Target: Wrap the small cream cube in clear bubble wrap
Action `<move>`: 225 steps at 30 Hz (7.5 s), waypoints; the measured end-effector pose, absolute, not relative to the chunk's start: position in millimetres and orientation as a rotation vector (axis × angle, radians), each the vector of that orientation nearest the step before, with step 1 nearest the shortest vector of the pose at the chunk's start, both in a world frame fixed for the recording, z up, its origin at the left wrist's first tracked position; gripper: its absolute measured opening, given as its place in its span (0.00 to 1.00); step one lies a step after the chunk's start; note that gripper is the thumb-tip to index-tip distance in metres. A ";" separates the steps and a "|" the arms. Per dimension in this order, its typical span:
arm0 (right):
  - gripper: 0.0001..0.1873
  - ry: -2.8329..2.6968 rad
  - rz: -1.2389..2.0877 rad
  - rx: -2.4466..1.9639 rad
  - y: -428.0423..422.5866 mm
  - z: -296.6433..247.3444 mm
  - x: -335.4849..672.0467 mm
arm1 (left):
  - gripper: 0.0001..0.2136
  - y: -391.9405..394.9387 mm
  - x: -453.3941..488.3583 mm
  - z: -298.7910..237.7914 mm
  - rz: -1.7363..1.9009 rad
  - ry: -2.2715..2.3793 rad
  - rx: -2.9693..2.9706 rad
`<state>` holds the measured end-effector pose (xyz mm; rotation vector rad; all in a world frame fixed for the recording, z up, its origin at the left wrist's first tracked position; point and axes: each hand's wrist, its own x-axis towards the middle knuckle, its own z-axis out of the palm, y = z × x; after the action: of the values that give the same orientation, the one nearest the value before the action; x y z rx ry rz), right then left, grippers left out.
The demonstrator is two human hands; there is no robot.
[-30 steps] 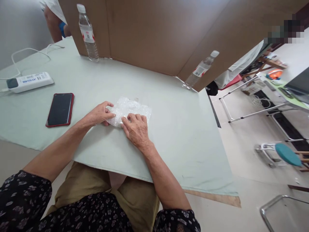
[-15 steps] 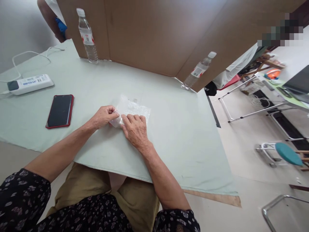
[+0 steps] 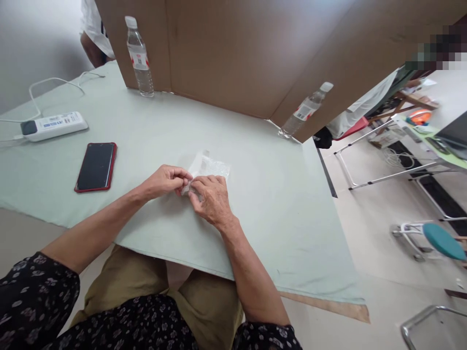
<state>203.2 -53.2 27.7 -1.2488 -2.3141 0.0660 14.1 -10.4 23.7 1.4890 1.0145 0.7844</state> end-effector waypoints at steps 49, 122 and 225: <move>0.24 -1.553 0.684 -1.880 -61.4 29.2 280.2 | 0.08 -31.3 31.4 -5.6 1.115 1.018 2.551; 0.32 -1.614 1.092 -1.199 -67.6 12.6 221.9 | 0.22 -30.1 32.2 -7.5 1.104 0.980 2.306; 0.16 -1.395 1.211 -1.279 26.1 35.2 217.5 | 0.11 -25.7 39.1 -13.5 1.118 1.062 2.311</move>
<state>217.5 26.1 35.2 -1.2790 -1.3946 1.2114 39.1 -25.7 -13.5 2.3113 1.0618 1.1178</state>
